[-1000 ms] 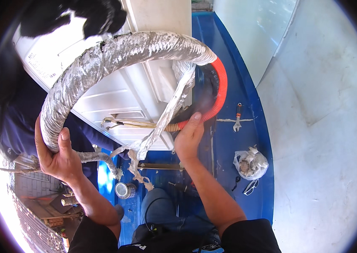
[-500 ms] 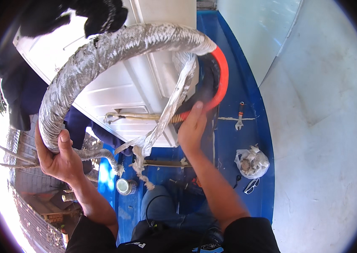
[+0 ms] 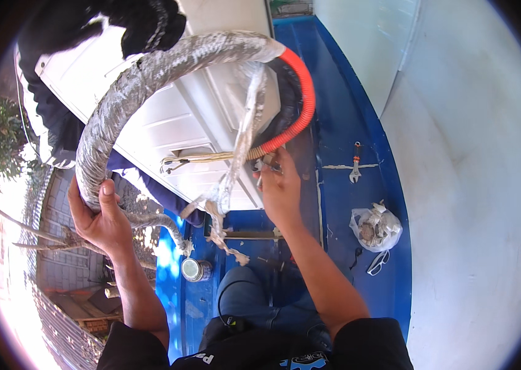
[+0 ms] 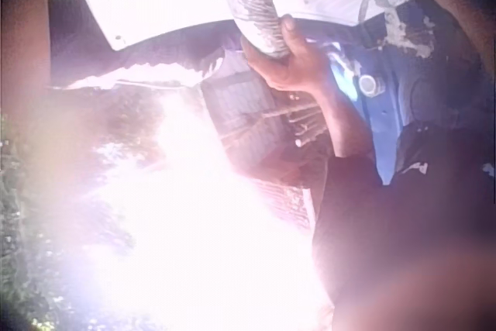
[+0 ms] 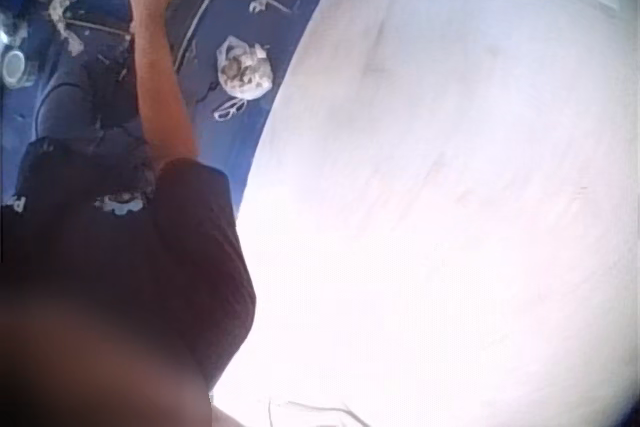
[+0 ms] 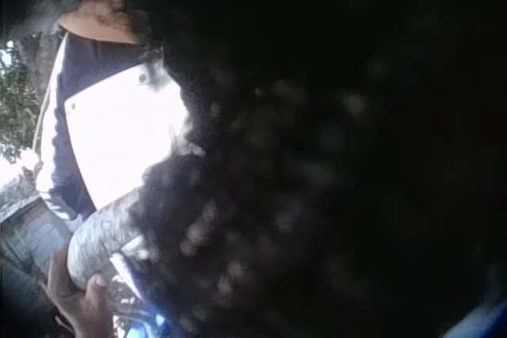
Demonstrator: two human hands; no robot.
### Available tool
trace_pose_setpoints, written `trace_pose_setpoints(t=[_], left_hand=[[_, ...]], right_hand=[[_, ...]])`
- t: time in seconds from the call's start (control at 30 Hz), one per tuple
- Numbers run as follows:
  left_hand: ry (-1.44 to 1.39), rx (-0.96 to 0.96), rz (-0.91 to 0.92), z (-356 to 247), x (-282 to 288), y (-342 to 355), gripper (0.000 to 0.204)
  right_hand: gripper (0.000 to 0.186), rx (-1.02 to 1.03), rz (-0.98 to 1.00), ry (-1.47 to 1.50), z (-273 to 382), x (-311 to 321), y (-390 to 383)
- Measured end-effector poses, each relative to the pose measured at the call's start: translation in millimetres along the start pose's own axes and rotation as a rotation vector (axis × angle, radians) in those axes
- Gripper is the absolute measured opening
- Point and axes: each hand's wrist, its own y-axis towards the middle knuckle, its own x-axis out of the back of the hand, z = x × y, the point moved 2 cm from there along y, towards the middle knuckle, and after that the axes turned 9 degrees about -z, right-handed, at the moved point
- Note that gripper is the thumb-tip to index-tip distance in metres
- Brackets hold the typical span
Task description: The person uses a wrench and pliers to tighten and adjust fittings on a red flexible hose connected to an outdoor air conditioning unit. They repeatedly reposition the hose and tools while working on the same connection point.
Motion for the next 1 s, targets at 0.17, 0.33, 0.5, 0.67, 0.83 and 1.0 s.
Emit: trace_pose_setpoints(t=[0.17, 0.33, 0.5, 0.67, 0.83, 1.0], left_hand=[[-0.043, 0.090, 0.035, -7.8, -0.6, 3.0, 0.044], [-0.018, 0.080, 0.083, -13.5, 5.7, -0.8, 0.044], [-0.059, 0.127, 0.120, -16.8, 3.1, 0.3, 0.041], [0.075, -0.563, -0.006, -77.9, -2.1, -36.4, 0.035], [-0.119, -0.030, 0.890, -106.1, -90.9, -128.5, 0.033], [0.198, -0.255, 0.948, -79.4, -156.3, -138.8, 0.035]], right_hand=[[0.037, 0.113, 0.045, -0.113, 2.2, -2.3, 13.4], [0.029, 0.084, -0.134, 0.039, -15.3, -7.2, -5.5], [0.011, -0.188, -0.093, 0.213, -33.4, -9.8, -4.1], [0.017, -0.265, 0.061, 0.312, -48.6, -12.2, 2.1], [0.028, 0.034, 0.007, 0.295, -63.9, -13.4, -3.6], [0.027, 0.529, -0.054, -0.089, -40.3, -12.0, -7.3]])
